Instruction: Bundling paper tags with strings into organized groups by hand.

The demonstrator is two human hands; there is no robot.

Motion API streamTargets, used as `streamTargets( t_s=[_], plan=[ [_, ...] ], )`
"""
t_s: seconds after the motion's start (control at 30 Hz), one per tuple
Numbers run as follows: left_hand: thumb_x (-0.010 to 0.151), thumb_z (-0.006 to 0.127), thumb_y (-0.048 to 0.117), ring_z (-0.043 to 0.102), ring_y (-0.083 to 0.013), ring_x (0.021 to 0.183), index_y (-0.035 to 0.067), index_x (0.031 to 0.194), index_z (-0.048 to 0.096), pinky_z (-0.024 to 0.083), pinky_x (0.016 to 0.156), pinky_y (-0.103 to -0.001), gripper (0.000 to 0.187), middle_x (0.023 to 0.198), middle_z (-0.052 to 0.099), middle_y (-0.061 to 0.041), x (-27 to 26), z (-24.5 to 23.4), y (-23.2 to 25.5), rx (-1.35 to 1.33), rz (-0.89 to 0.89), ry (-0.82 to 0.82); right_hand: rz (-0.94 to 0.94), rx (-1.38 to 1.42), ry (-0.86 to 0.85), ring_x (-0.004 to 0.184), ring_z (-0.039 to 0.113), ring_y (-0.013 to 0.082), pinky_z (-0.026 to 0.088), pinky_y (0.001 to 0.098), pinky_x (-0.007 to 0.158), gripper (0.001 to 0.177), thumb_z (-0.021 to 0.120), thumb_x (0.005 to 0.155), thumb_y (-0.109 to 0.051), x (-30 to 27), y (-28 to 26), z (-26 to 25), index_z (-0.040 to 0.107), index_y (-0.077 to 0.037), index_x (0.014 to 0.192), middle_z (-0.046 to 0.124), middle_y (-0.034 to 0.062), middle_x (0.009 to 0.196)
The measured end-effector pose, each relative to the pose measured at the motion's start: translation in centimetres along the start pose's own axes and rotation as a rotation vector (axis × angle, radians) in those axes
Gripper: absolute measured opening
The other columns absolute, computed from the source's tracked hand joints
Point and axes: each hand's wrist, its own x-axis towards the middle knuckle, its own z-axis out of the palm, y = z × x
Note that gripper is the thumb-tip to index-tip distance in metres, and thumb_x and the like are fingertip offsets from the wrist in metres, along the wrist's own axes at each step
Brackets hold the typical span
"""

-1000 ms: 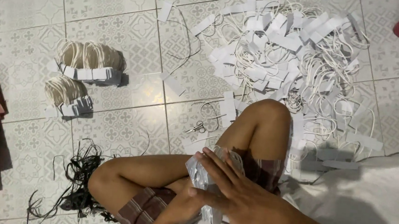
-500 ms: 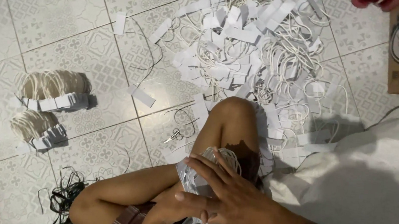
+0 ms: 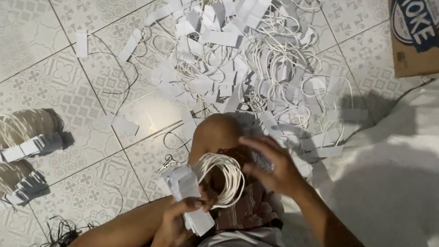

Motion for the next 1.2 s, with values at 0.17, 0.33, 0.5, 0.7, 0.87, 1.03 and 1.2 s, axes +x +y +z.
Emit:
streamTargets(
  t_s=[0.17, 0.33, 0.5, 0.7, 0.87, 1.03, 1.2],
  plan=[
    [0.068, 0.058, 0.005, 0.052, -0.0213, 0.072, 0.004, 0.098, 0.057, 0.036, 0.081, -0.04, 0.03, 0.082, 0.056, -0.011, 1.0, 2.2, 0.6, -0.055, 0.152, 0.061, 0.344, -0.36, 0.538, 0.11, 0.066, 0.0302, 0.051, 0.0377, 0.094, 0.032, 0.07, 0.094, -0.011, 0.5, 10.6, -3.0, 0.068, 0.003, 0.122, 0.069, 0.015, 0.123],
    [0.08, 0.065, 0.007, 0.049, -0.0161, 0.07, 0.002, 0.105, 0.06, 0.038, 0.084, -0.033, 0.026, 0.072, 0.049, -0.001, 1.5, 1.3, 0.1, -0.176, 0.221, 0.042, 0.494, -0.475, 0.501, 0.121, 0.06, 0.0363, 0.047, 0.0426, 0.102, 0.064, 0.076, 0.092, -0.038, 1.2, 19.4, -3.8, 0.059, 0.007, 0.133, 0.062, 0.0217, 0.134],
    [0.082, 0.065, 0.012, 0.051, -0.0147, 0.069, 0.007, 0.104, 0.06, 0.036, 0.103, -0.039, 0.023, 0.071, 0.05, 0.0, 0.9, 0.7, 0.3, -0.175, 0.2, 0.111, 0.54, -0.473, 0.519, 0.111, 0.061, 0.0302, 0.041, 0.0433, 0.098, 0.07, 0.086, 0.078, -0.047, 3.1, 20.1, -1.9, 0.062, -0.006, 0.129, 0.064, 0.0107, 0.121],
    [0.085, 0.06, 0.005, 0.045, -0.0161, 0.073, 0.005, 0.105, 0.057, 0.038, 0.071, -0.028, 0.021, 0.074, 0.045, -0.003, 0.8, -0.9, -0.4, -0.362, 0.257, 0.112, 0.431, -0.571, 0.586, 0.097, 0.064, 0.0256, 0.028, 0.0455, 0.108, 0.053, 0.087, 0.08, -0.036, 4.1, 20.0, -0.5, 0.064, -0.003, 0.115, 0.07, 0.0078, 0.104],
    [0.083, 0.063, 0.005, 0.047, -0.0154, 0.071, 0.006, 0.106, 0.058, 0.039, 0.073, -0.027, 0.024, 0.074, 0.047, -0.002, 0.3, -0.5, -0.3, -0.408, 0.224, 0.161, 0.502, -0.297, 0.631, 0.066, 0.066, 0.0214, 0.054, 0.0333, 0.063, 0.045, 0.078, 0.085, -0.013, 4.5, 18.6, 0.3, 0.06, 0.003, 0.122, 0.07, 0.0091, 0.082],
    [0.085, 0.063, 0.005, 0.049, -0.0156, 0.073, 0.006, 0.11, 0.058, 0.04, 0.072, -0.026, 0.025, 0.074, 0.05, -0.002, -0.4, -2.0, -0.6, -0.416, 0.214, 0.166, 0.466, -0.321, 0.739, 0.072, 0.065, 0.0247, 0.054, 0.036, 0.067, 0.035, 0.071, 0.085, -0.007, 4.2, 20.1, 0.5, 0.063, -0.001, 0.118, 0.07, 0.0117, 0.089],
    [0.084, 0.063, 0.005, 0.051, -0.0148, 0.07, 0.007, 0.106, 0.059, 0.041, 0.071, -0.026, 0.022, 0.074, 0.051, -0.001, -1.1, -1.8, -0.5, -0.464, 0.237, 0.103, 0.485, -0.199, 0.752, 0.074, 0.064, 0.0207, 0.052, 0.0328, 0.072, 0.029, 0.07, 0.09, -0.006, 4.3, 16.4, -1.2, 0.065, -0.003, 0.119, 0.07, 0.0087, 0.087]
  ],
)
